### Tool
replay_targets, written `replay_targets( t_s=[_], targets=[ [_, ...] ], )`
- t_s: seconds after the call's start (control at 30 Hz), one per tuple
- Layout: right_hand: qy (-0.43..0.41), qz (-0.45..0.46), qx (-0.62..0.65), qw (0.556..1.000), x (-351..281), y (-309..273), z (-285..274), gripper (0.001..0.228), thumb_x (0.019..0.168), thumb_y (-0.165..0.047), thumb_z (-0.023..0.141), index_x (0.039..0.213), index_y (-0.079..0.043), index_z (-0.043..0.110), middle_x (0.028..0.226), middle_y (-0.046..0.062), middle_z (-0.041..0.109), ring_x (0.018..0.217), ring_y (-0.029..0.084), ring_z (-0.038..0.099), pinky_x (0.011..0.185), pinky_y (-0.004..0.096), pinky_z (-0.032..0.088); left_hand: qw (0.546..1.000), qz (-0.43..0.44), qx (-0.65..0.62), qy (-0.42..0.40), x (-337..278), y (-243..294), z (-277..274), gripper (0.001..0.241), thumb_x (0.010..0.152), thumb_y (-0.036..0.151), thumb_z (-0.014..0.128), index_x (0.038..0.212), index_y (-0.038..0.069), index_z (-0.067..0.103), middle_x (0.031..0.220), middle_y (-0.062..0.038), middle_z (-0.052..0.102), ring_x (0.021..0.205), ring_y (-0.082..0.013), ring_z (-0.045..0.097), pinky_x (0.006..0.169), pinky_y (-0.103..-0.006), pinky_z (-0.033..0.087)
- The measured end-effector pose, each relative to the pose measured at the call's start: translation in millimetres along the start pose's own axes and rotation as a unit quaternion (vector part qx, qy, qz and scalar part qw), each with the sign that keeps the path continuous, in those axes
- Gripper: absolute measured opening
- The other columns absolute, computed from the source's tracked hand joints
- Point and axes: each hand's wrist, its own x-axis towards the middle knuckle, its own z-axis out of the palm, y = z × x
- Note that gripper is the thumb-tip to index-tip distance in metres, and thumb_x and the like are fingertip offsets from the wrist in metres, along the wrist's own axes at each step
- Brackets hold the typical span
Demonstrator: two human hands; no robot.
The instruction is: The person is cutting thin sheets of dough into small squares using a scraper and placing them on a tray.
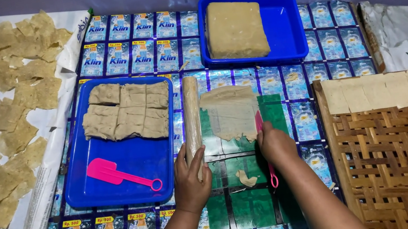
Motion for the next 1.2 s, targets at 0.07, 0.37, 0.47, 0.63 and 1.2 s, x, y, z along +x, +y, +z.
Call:
replay_targets(
  t_s=[0.07,0.37,0.47,0.63,1.2],
  targets=[
    [0.002,0.000,0.000,1.000,6,-1,-2,0.038,0.105,-0.038,0.033,0.120,-0.009,0.052,0.107,0.028,0.074,0.112,0.050,0.069,0.095,0.061,0.054,1.000,-0.002,-0.002,-0.004,1,1,-1,0.050,0.088,0.014,0.066,0.137,0.026,0.066,0.143,-0.025,0.052,0.127,-0.0448,0.057,0.102,-0.0536,0.048],
    [0.111,-0.035,0.008,0.993,48,4,10,0.030,0.103,-0.031,0.046,0.111,-0.004,0.056,0.086,0.023,0.073,0.078,0.047,0.069,0.072,0.056,0.053,0.997,-0.043,-0.006,-0.057,7,11,-9,0.055,0.083,0.008,0.067,0.137,0.019,0.064,0.151,-0.025,0.044,0.133,-0.0411,0.053,0.104,-0.0475,0.048],
    [0.113,-0.032,0.000,0.993,58,-2,1,0.030,0.104,-0.029,0.044,0.112,-0.003,0.056,0.087,0.023,0.073,0.078,0.047,0.069,0.071,0.056,0.053,0.998,-0.043,-0.012,-0.053,8,12,-10,0.055,0.083,0.008,0.067,0.137,0.019,0.064,0.151,-0.025,0.045,0.133,-0.0410,0.053,0.104,-0.0472,0.048],
    [0.098,-0.022,0.008,0.995,70,-12,-15,0.030,0.106,-0.029,0.043,0.116,-0.003,0.055,0.092,0.024,0.073,0.082,0.046,0.071,0.075,0.056,0.054,0.998,-0.041,-0.008,-0.045,7,10,-9,0.057,0.082,0.007,0.068,0.137,0.019,0.064,0.151,-0.025,0.045,0.132,-0.0402,0.054,0.104,-0.0458,0.048],
    [-0.036,-0.048,0.063,0.996,-44,-59,35,0.037,0.102,-0.039,0.040,0.116,-0.009,0.057,0.105,0.029,0.073,0.109,0.051,0.068,0.091,0.061,0.055,1.000,-0.008,-0.017,-0.006,2,-2,0,0.049,0.091,0.016,0.064,0.138,0.028,0.065,0.144,-0.023,0.051,0.128,-0.0438,0.056,0.102,-0.0540,0.049]
  ],
)
